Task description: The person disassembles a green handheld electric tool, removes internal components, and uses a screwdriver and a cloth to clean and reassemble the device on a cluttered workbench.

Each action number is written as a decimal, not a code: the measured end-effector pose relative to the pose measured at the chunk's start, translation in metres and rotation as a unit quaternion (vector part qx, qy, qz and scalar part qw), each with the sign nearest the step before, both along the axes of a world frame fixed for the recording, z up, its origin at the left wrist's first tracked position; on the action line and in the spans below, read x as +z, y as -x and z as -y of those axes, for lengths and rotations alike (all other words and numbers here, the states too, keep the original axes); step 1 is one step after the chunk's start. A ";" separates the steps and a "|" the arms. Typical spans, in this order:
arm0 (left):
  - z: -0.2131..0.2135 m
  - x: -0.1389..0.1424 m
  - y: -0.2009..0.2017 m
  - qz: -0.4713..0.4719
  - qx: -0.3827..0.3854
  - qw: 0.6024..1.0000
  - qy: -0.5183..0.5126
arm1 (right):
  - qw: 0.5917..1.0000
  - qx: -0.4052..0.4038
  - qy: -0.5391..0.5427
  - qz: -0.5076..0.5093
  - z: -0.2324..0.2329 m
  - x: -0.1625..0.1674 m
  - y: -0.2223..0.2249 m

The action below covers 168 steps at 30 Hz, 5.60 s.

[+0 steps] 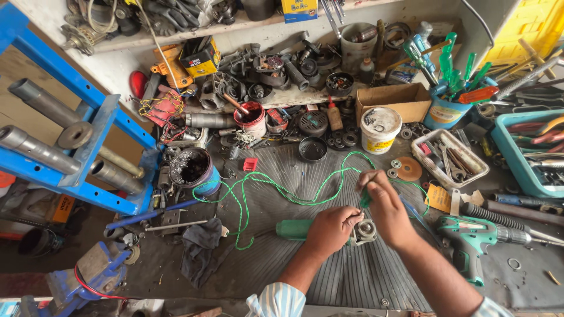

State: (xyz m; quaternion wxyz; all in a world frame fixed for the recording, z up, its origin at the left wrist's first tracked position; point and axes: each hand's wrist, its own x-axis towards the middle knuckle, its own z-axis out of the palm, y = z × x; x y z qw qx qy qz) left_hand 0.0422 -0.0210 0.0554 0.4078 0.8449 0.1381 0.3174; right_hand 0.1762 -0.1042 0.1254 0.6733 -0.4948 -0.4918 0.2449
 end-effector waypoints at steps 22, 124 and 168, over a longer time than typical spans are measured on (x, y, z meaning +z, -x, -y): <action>-0.005 -0.016 -0.004 -0.111 -0.030 0.993 0.011 | 0.945 0.281 0.018 -0.169 -0.029 -0.032 -0.023; -0.009 0.009 0.005 -0.042 -0.068 0.990 0.120 | 0.960 -0.230 0.138 0.086 0.036 -0.063 0.009; -0.003 0.013 0.006 -0.047 -0.047 0.994 0.090 | 0.951 -0.211 0.173 0.143 0.035 -0.065 0.006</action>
